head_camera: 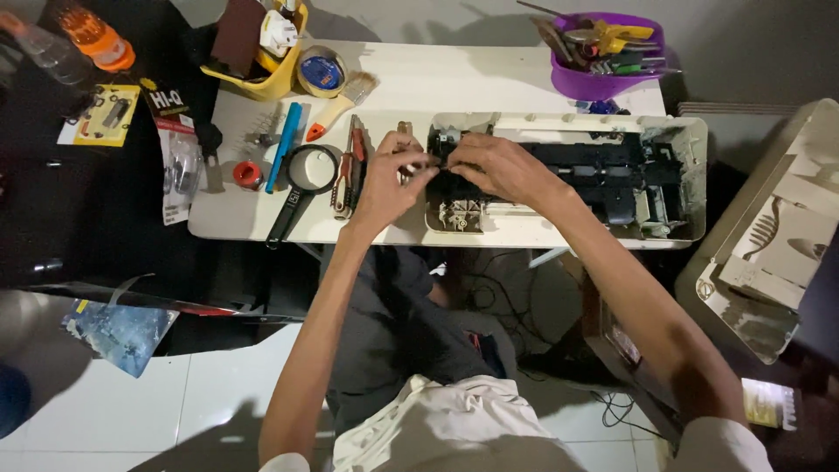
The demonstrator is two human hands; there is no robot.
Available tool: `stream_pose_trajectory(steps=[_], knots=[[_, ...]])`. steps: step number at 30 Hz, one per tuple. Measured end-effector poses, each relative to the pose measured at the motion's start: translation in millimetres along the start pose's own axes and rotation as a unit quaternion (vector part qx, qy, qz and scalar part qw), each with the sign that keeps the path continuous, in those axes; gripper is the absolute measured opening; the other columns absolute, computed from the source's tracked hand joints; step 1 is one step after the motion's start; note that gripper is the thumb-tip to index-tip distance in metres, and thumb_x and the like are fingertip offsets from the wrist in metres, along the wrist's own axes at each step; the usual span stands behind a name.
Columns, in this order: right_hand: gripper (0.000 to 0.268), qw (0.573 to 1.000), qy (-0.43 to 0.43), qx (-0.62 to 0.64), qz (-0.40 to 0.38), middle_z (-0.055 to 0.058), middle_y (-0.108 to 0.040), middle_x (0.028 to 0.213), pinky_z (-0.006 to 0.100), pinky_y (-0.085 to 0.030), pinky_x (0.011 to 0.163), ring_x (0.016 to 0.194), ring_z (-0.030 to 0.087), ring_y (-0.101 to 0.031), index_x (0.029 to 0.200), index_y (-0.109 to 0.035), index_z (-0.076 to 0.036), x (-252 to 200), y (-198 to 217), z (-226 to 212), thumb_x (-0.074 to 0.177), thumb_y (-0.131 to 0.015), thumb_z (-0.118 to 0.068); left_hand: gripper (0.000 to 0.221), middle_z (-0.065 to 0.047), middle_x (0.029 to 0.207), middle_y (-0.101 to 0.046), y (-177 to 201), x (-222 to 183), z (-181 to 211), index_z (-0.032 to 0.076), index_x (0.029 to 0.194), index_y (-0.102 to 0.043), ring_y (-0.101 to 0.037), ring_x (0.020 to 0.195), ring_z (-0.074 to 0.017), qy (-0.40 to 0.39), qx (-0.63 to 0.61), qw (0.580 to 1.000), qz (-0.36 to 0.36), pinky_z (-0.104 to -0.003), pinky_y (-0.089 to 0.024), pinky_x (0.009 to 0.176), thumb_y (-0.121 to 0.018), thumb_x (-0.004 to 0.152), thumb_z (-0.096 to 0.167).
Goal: Disassembling and inspecting the internal components of a printer on a repair bench.
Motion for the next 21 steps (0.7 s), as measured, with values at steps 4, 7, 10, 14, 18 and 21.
stream_pose_trajectory(steps=[4,7,10,14,18,21], knots=[[0.011,1.0,0.005,-0.011,0.008,0.022,-0.071,0.11,0.051,-0.06,0.083,0.102,0.042,-0.072,0.115,-0.072,0.0,-2.2,-6.4,6.0,0.105,-0.069,-0.004,0.005,-0.019,0.105,-0.056,-8.5,-1.7,-8.0,-0.002,0.093,-0.074,-0.064,0.094,-0.0369,-0.019,-0.01,1.0,-0.022,-0.044,-0.057,0.077,-0.071,0.089,-0.003],[0.012,1.0,0.0,-0.021,0.008,0.021,-0.073,0.109,0.05,-0.06,0.086,0.104,0.041,-0.073,0.113,-0.074,-0.001,-0.7,-4.7,6.9,0.102,-0.073,-0.006,0.01,-0.017,0.106,-0.055,-13.5,-1.8,-23.1,0.003,0.093,-0.077,-0.063,0.097,-0.0387,-0.016,-0.009,0.999,-0.032,-0.043,-0.058,0.079,-0.07,0.088,-0.003],[0.011,1.0,0.0,-0.023,0.008,0.021,-0.073,0.107,0.05,-0.059,0.086,0.103,0.041,-0.073,0.11,-0.074,-0.002,-1.7,-6.3,6.9,0.101,-0.073,-0.007,0.01,-0.016,0.107,-0.055,-14.4,-1.4,-30.3,0.005,0.092,-0.077,-0.063,0.099,-0.0388,-0.016,-0.006,0.999,-0.037,-0.041,-0.059,0.08,-0.072,0.085,0.0],[0.01,1.0,-0.004,-0.019,0.018,0.018,-0.072,0.104,0.047,-0.059,0.084,0.097,0.037,-0.072,0.112,-0.075,-0.003,-5.5,-4.9,9.0,0.105,-0.07,-0.009,0.005,-0.017,0.109,-0.054,-15.4,4.0,-18.3,0.003,0.088,-0.075,-0.062,0.103,-0.0412,-0.016,-0.001,0.998,-0.058,-0.046,-0.057,0.088,-0.072,0.085,0.002],[0.009,0.999,-0.002,-0.019,0.025,0.016,-0.072,0.102,0.044,-0.059,0.082,0.097,0.036,-0.073,0.109,-0.075,-0.004,-7.3,-6.0,10.7,0.104,-0.072,-0.011,0.007,-0.018,0.108,-0.054,-16.8,6.2,-6.1,-0.001,0.08,-0.072,-0.062,0.102,-0.0467,-0.041,0.042,0.997,-0.058,-0.055,-0.054,0.096,-0.077,0.081,0.003],[0.007,0.999,-0.007,-0.027,0.028,0.019,-0.072,0.1,0.047,-0.06,0.079,0.095,0.039,-0.072,0.106,-0.073,-0.001,-5.0,-4.9,7.1,0.102,-0.071,-0.006,0.008,-0.018,0.121,-0.055,-21.9,7.0,-18.7,-0.001,0.079,-0.074,-0.061,0.113,-0.044,-0.015,0.065,0.995,-0.075,-0.051,-0.054,0.098,-0.076,0.083,0.006]])
Point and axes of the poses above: each hand's wrist, its own x-axis towards the middle knuckle, its own y-axis out of the back of the hand, z = x × y, the point moved 10 cm from there along x, towards the middle knuckle
